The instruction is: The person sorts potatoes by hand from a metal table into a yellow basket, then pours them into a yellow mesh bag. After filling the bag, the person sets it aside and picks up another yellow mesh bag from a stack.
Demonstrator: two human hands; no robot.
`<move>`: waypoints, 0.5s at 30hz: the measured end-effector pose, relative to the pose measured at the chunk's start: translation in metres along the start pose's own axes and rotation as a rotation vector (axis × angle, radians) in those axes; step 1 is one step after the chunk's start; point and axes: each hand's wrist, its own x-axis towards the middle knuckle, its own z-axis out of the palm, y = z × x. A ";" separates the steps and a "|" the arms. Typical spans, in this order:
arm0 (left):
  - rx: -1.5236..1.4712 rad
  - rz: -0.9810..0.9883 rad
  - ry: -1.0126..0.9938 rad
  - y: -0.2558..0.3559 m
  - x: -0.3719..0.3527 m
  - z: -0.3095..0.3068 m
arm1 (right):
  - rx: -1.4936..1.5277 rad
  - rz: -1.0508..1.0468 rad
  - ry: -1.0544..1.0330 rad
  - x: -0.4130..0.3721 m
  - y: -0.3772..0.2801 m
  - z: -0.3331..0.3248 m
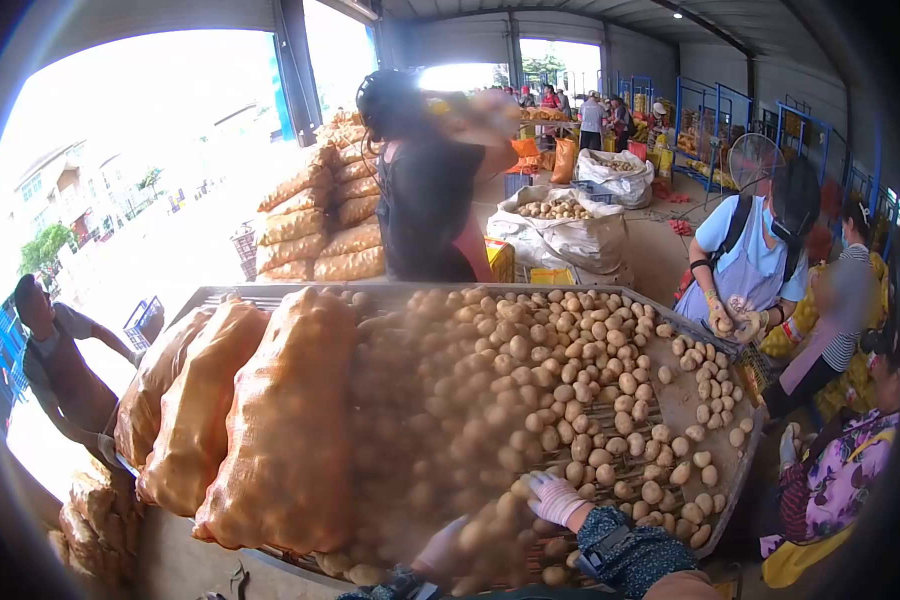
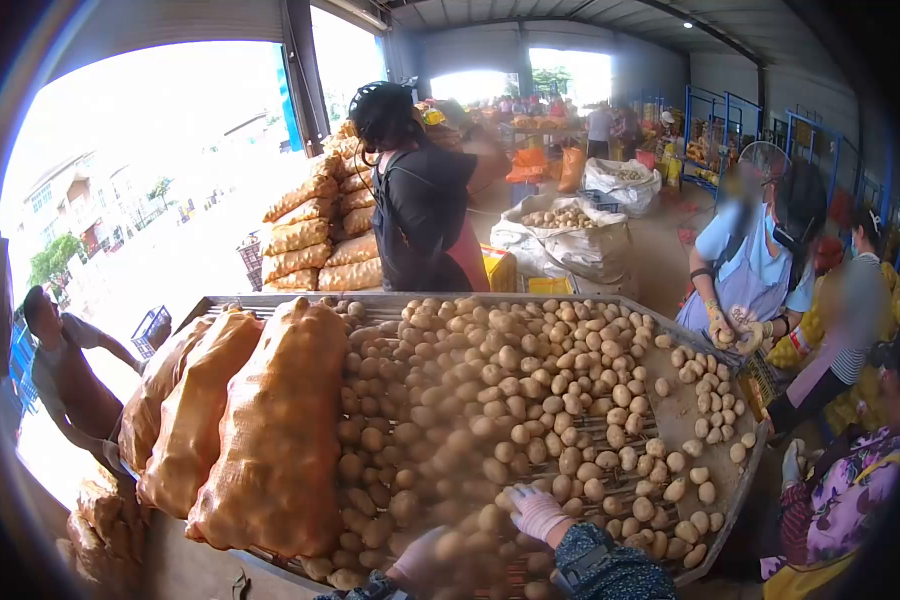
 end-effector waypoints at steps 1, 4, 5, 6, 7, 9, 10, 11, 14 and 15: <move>0.025 0.025 0.048 0.005 0.003 0.006 | -0.010 -0.014 -0.154 0.008 -0.004 -0.003; 0.712 0.317 -0.022 0.002 0.007 -0.001 | 0.068 0.127 -0.264 0.020 -0.006 0.007; 0.735 0.332 -0.048 0.004 0.000 0.006 | 0.090 0.190 -0.332 0.022 -0.012 -0.005; 0.758 0.348 -0.074 0.007 -0.006 0.014 | 0.170 0.195 -0.270 0.019 -0.007 -0.006; 0.430 0.234 -0.077 0.026 -0.020 0.042 | 0.205 0.217 -0.232 0.016 -0.007 -0.013; -0.008 0.056 -0.128 0.045 -0.024 0.059 | 0.279 0.257 -0.152 0.009 -0.012 -0.026; -0.122 -0.014 -0.181 0.047 -0.021 0.059 | 0.398 0.243 -0.007 0.001 -0.014 -0.023; -0.032 0.009 -0.151 0.043 -0.018 0.050 | 0.680 0.353 -0.091 -0.005 -0.017 -0.020; 0.150 -0.008 -0.033 0.043 -0.006 0.044 | 1.502 0.655 -0.212 -0.035 -0.044 -0.027; 0.052 0.046 -0.135 0.095 -0.041 0.121 | 1.756 0.731 -0.237 -0.043 -0.051 -0.016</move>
